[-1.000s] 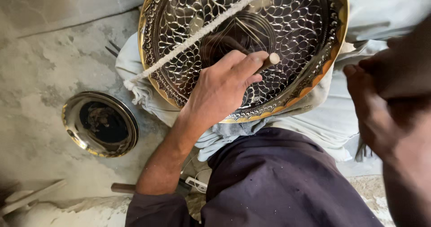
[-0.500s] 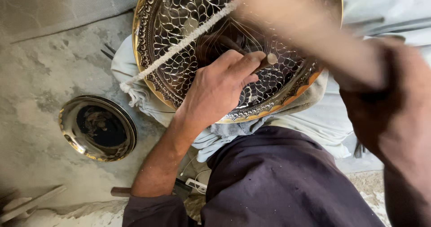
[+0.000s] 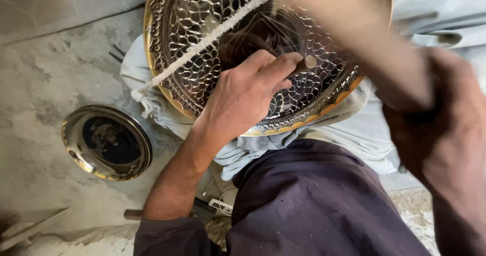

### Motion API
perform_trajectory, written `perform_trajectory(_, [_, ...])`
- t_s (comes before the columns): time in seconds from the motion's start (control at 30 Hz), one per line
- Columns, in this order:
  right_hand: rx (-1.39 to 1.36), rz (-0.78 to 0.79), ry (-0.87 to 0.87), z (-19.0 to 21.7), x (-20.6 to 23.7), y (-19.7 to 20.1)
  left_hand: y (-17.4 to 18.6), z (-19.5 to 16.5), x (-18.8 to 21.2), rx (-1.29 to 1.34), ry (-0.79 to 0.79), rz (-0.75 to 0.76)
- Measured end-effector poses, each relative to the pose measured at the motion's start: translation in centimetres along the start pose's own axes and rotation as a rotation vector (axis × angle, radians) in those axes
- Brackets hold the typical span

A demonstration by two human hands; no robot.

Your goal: The person sits on the floor with a decorative brass tray resting on their lap and a cloth underneath. They hold a small punch against the tray's surface and repeatedly strike it with a wooden mallet to emboss the pattern, occasionally repositioning the punch, repositioning the tray, and adjusting the cloth before resuming hammering.

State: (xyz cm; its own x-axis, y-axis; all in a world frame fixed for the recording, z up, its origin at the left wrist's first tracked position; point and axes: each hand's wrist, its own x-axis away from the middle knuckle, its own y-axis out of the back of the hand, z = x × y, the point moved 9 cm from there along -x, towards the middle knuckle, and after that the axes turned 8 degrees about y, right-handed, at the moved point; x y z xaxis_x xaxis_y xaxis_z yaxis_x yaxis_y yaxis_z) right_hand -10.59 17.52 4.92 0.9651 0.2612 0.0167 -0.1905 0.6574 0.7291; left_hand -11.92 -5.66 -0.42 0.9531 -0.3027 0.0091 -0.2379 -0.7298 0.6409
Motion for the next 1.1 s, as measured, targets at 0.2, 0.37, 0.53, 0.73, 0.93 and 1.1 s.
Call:
perform_trajectory(0.2, [0.260, 0.074, 0.175, 3.8, -0.9, -0.2, 0.3, 0.1, 0.3, -0.005, -0.010, -0.021])
perform_trajectory(0.37, [0.156, 0.064, 0.005, 3.5, -1.5, -0.4, 0.4, 0.2, 0.3, -0.024, -0.007, -0.015])
perform_trajectory(0.53, [0.356, 0.151, -0.034, 1.5, 0.9, -0.1, 0.5, -0.1, -0.3, 0.030, 0.013, 0.009])
perform_trajectory(0.73, [0.028, -0.026, -0.034, -9.5, 8.1, 1.6, 6.6, -0.4, 3.5, 0.347, 0.087, -0.239])
perform_trajectory(0.93, [0.028, -0.067, -0.430, -18.8, 15.1, 2.1, 11.9, 6.9, 19.9, 0.442, 0.515, -1.120])
perform_trajectory(1.1, [0.492, -0.094, -0.305, -13.0, 13.1, 0.9, 5.9, 14.6, 28.4, 0.201, 0.940, -0.883])
